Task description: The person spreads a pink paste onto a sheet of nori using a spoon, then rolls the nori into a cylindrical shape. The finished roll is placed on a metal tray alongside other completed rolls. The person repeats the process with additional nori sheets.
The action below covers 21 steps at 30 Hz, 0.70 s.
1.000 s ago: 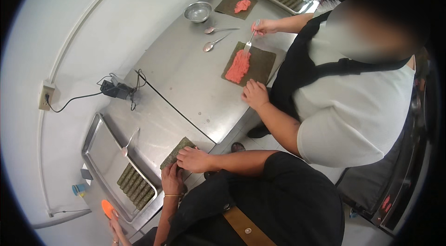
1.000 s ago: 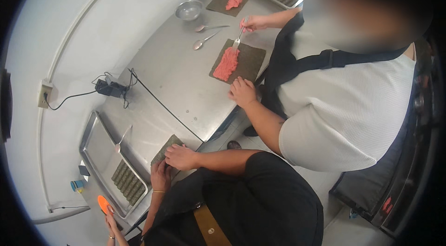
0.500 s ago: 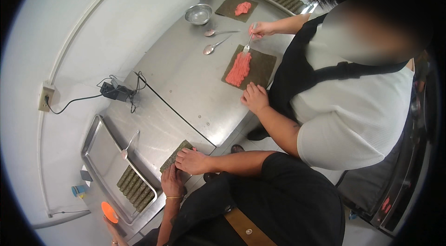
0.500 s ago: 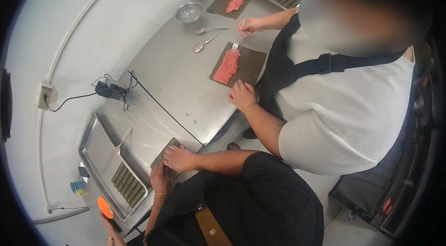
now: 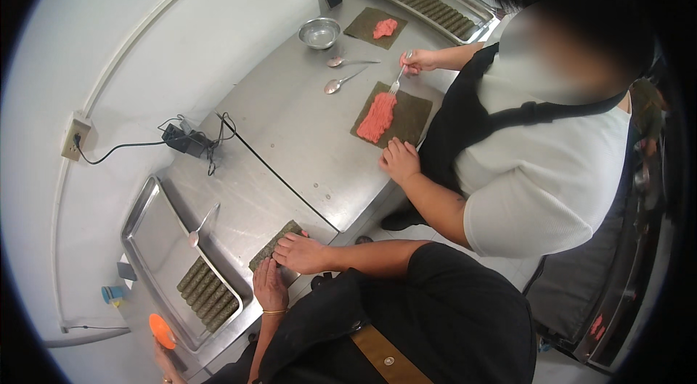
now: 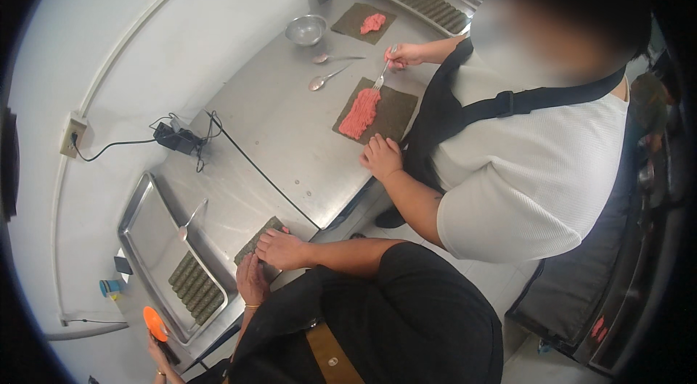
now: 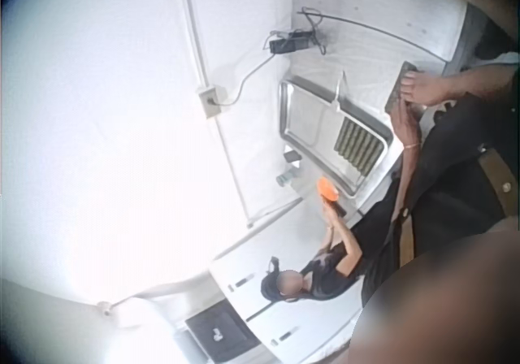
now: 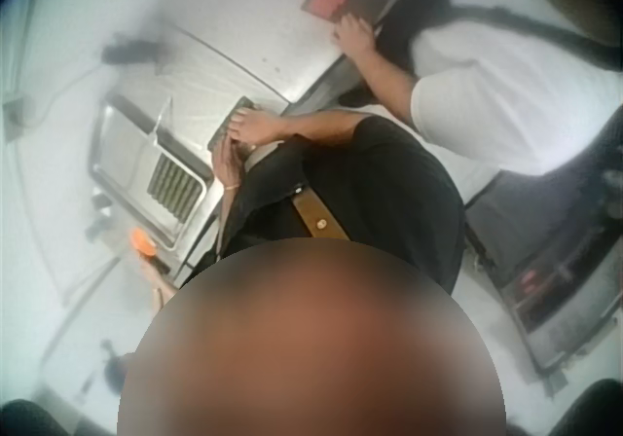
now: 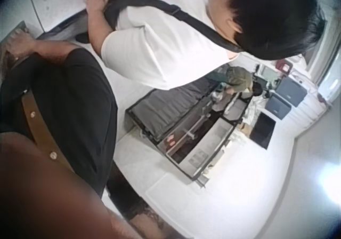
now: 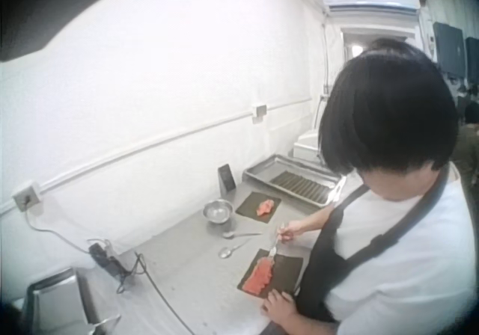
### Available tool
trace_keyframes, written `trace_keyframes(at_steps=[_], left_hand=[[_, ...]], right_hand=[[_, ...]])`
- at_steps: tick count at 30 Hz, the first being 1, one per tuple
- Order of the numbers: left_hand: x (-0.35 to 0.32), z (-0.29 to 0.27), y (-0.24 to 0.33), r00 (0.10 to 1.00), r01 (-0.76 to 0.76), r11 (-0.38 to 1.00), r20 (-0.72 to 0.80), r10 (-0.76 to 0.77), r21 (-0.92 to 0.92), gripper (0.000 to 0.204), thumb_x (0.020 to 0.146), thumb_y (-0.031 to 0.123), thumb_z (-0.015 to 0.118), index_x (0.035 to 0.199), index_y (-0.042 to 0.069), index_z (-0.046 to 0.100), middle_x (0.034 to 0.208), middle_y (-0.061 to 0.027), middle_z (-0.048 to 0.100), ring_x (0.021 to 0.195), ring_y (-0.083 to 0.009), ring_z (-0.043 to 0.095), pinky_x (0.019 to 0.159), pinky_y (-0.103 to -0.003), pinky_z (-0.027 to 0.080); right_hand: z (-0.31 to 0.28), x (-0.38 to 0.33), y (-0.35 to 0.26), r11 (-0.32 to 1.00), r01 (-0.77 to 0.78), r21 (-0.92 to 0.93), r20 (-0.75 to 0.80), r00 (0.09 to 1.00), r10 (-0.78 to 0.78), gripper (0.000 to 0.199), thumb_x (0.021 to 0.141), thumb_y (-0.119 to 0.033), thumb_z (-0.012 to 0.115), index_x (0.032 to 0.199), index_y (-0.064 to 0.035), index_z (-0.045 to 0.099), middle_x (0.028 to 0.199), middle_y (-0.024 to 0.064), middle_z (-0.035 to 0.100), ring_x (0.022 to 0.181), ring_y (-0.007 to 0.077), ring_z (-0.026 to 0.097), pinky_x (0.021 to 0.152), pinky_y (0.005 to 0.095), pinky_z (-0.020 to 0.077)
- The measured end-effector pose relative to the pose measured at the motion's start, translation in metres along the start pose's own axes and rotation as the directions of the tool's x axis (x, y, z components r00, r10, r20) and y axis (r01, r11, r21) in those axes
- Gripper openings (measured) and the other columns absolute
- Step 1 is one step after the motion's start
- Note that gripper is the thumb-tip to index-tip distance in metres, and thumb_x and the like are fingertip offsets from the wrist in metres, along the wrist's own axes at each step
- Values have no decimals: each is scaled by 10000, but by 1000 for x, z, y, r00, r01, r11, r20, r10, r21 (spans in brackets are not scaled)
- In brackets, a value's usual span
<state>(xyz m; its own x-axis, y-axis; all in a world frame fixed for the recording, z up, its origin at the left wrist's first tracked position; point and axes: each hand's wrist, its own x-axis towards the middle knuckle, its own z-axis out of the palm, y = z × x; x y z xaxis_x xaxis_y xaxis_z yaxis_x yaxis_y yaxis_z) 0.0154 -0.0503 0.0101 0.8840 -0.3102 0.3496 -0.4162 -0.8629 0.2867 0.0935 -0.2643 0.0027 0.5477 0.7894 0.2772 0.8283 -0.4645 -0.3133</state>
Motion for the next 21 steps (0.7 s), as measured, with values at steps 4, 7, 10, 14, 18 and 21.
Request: trace_keyframes(at_steps=[4, 7, 10, 14, 18, 21], left_hand=[[-2, 0, -3, 999, 16, 1000, 52, -17, 17, 385, 1007, 112, 688, 1378, 7, 682, 1393, -219, 709, 1333, -410, 654, 1163, -539, 463], [-1, 0, -5, 996, 29, 999, 85, -32, 40, 376, 1015, 127, 683, 1372, 9, 692, 1401, -207, 709, 1341, -403, 651, 1171, -530, 458], [1, 1, -5, 994, 38, 998, 99, -44, 55, 365, 1019, 136, 683, 1361, 11, 702, 1402, -194, 712, 1342, -392, 651, 1171, -521, 460], [2, 0, -5, 995, 38, 998, 89, -43, 57, 368, 1017, 142, 688, 1362, 14, 701, 1400, -186, 713, 1339, -384, 654, 1170, -513, 464], [3, -2, -6, 995, 26, 999, 97, -28, 31, 387, 1002, 145, 705, 1367, 17, 696, 1396, -185, 715, 1330, -390, 657, 1168, -511, 466], [5, -2, -7, 996, 9, 1000, 85, -11, 27, 406, 990, 146, 718, 1375, 19, 691, 1392, -193, 714, 1322, -393, 659, 1163, -512, 469]], right_hand=[[3, 0, 1, 1000, -21, -11, -37, 999, 21, 308, 928, -206, 630, 1160, -17, 703, 1136, 107, 692, 1137, 290, 611, 1024, 441, 442], [4, 0, -1, 999, -23, -34, -53, 998, 21, 298, 939, -199, 612, 1159, -20, 703, 1149, 105, 696, 1139, 288, 617, 1028, 438, 442], [5, 0, -2, 998, -32, -50, -51, 998, 29, 299, 946, -200, 600, 1165, -21, 700, 1165, 105, 698, 1153, 289, 619, 1036, 436, 444], [5, 0, -2, 997, -42, -71, -45, 998, 39, 304, 950, -199, 594, 1178, -25, 693, 1179, 101, 696, 1166, 296, 618, 1044, 444, 454], [2, 0, -2, 997, -66, -36, -1, 998, 66, 335, 957, -182, 589, 1241, -28, 677, 1218, 104, 683, 1191, 299, 610, 1055, 448, 457], [-2, 0, -3, 995, -104, -9, 58, 993, 104, 402, 967, -163, 578, 1333, -16, 652, 1282, 120, 671, 1226, 299, 604, 1084, 446, 436]])
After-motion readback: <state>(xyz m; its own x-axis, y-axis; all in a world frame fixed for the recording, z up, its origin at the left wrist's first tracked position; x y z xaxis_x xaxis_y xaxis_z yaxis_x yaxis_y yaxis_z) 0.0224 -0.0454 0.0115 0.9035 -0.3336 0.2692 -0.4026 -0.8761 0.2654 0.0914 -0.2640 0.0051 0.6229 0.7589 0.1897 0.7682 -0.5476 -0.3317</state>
